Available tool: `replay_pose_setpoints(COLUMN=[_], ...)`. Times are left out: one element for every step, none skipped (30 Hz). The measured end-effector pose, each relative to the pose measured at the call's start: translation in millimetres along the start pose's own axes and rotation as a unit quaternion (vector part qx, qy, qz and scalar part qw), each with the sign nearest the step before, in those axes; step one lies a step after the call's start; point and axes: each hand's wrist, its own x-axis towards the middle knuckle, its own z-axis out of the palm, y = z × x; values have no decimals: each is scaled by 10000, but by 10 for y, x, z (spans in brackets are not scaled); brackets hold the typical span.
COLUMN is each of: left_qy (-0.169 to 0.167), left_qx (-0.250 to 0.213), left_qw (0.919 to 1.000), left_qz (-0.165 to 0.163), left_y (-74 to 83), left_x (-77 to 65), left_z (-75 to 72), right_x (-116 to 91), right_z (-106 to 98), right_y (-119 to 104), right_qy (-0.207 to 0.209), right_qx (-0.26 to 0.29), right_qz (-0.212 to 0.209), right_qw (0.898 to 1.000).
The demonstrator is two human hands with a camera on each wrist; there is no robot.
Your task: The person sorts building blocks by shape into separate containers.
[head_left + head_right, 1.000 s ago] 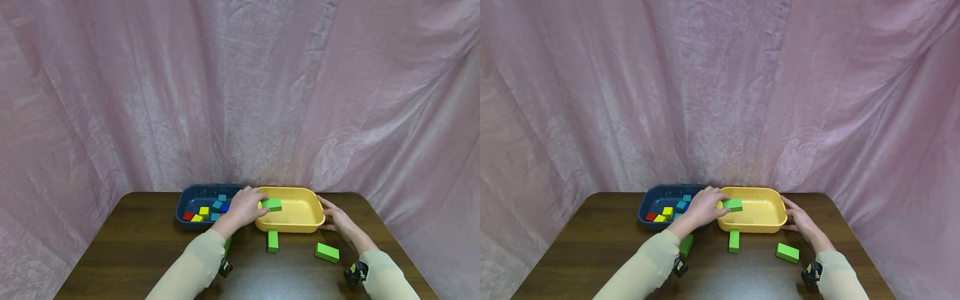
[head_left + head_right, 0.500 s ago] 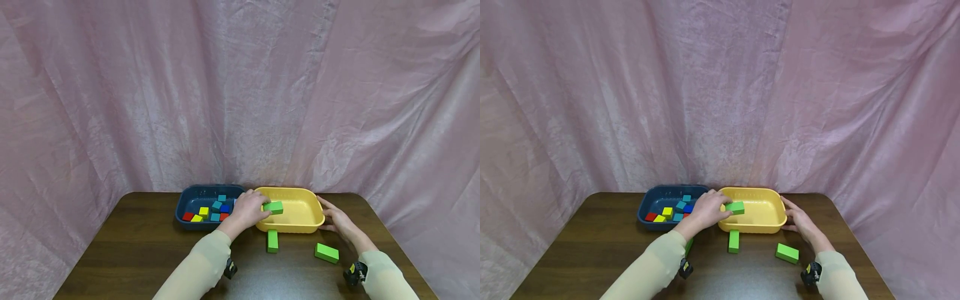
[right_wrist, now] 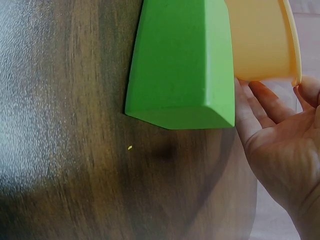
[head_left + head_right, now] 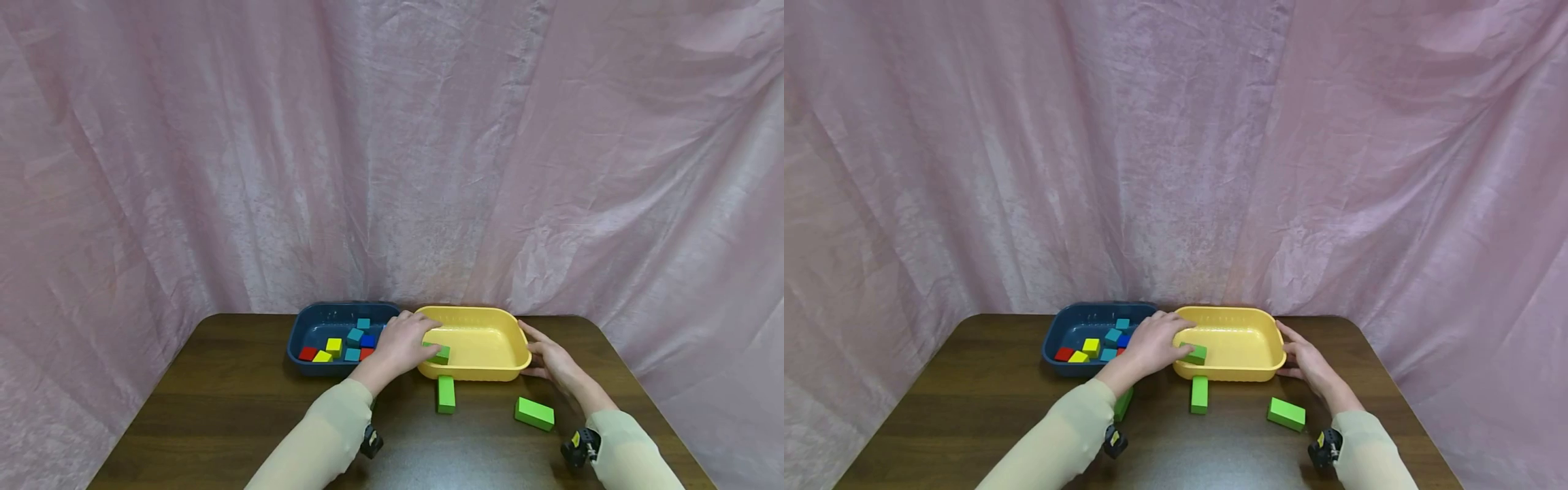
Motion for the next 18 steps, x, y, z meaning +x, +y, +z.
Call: replay_pose_setpoints(left_qy=[21,40,50,62,77,95,126,151,174,201,226,245,266,274,288,302,321,340], left_qx=[-10,-13,-41,-65,-90,-131,-153,-191,-231,-250,-272,-290,-308,-334,-345,-359,-398,-424], left_qw=[10000,10000,10000,9999,9999,9998,9998,9997,9995,9994,9993,9992,9990,9989,9988,9987,9985,9983], left_qz=[18,39,51,65,73,79,89,98,100,115,130,145,160,168,178,189,197,200], left_y=[-6,-13,-18,-24,-30,-35,-44,-49,-53,-59,-63,-67,-70,-66,-66,-66,-67,-70], left_x=[-9,-19,-32,-42,-55,-70,-81,-94,-105,-117,-131,-144,-156,-174,-188,-202,-215,-229], left_z=[-7,-13,-23,-31,-40,-51,-57,-66,-78,-86,-96,-106,-116,-136,-150,-162,-172,-181], right_x=[0,0,0,0,0,0,0,0,-1,-2,-3,-4,-5,-5,-7,-9,-9,-9], right_z=[-1,-1,-1,-2,-3,-2,-1,-1,0,2,5,6,8,9,10,10,10,8], right_y=[1,2,2,2,2,1,-1,-2,-3,-4,-6,-7,-7,-7,-7,-8,-8,-7], right_qy=[-8,-4,-10,-19,-23,-22,-26,-28,-27,-22,-14,-13,-8,-3,1,-5,-9,-17], right_qx=[-2,7,4,-2,-8,-13,-21,-29,-35,-31,-28,-26,-22,-19,-13,-8,-2,-3], right_qz=[-2,3,2,0,0,-2,-5,-8,-10,-4,-4,-4,-5,2,4,-1,-10,-17], right_qw=[10000,10000,10000,10000,10000,10000,10000,10000,10000,10000,10000,10000,10000,10000,10000,10000,10000,10000])
